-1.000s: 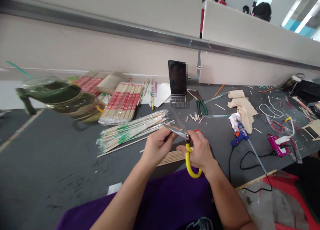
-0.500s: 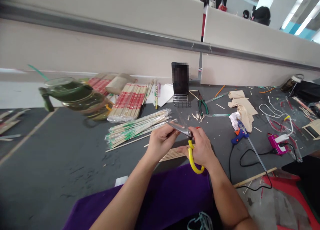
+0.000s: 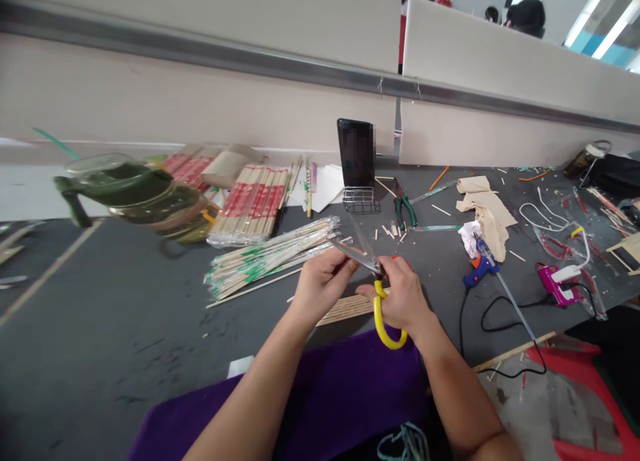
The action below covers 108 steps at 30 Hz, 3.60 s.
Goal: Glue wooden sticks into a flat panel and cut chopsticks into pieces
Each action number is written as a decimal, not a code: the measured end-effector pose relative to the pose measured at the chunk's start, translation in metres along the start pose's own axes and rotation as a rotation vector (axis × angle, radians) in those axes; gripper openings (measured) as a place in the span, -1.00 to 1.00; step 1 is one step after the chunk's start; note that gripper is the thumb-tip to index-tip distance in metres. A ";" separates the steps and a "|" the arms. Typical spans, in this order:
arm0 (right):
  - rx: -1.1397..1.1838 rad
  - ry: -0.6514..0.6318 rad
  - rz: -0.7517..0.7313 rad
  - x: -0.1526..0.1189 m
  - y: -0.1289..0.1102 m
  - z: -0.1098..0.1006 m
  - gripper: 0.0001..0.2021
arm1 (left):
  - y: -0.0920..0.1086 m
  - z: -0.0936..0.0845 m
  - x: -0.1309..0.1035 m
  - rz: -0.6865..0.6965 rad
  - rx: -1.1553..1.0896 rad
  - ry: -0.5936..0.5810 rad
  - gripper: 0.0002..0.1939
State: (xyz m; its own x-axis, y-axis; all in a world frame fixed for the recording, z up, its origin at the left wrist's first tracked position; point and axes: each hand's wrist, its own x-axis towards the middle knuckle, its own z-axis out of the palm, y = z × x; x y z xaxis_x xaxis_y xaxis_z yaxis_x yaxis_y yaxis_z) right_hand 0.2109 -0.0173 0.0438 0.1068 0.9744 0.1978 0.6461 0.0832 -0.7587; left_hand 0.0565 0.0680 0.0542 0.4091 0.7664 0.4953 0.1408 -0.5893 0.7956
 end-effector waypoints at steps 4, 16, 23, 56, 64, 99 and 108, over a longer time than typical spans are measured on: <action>-0.002 0.010 -0.011 0.001 0.001 -0.001 -0.67 | 0.003 0.004 -0.001 -0.019 0.006 0.076 -0.85; -0.024 -0.029 -0.027 -0.004 0.004 -0.006 -0.41 | 0.007 0.002 0.000 -0.027 -0.058 0.001 -0.83; 0.008 -0.018 -0.049 -0.004 0.003 -0.004 -0.53 | 0.007 -0.002 0.003 -0.061 -0.160 -0.073 -0.82; -0.077 -0.005 -0.059 -0.004 0.002 -0.004 -0.53 | 0.003 -0.001 0.002 -0.032 -0.129 -0.074 -0.83; -0.074 0.013 -0.036 0.000 0.001 -0.003 -0.63 | 0.002 0.005 -0.002 -0.115 -0.108 -0.019 -0.81; -0.058 0.007 -0.012 -0.002 0.004 -0.006 -0.60 | 0.001 0.010 -0.004 -0.214 -0.184 -0.020 -0.86; -0.096 -0.031 -0.047 -0.001 0.011 -0.004 -0.35 | 0.000 0.002 0.001 -0.073 -0.139 -0.052 -0.83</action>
State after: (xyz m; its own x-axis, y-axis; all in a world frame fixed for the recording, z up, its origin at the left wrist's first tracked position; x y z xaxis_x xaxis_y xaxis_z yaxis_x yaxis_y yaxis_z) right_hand 0.2208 -0.0177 0.0375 0.0525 0.9760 0.2113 0.7195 0.1097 -0.6857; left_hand 0.0586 0.0686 0.0546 0.4488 0.7893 0.4189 0.0466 -0.4888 0.8711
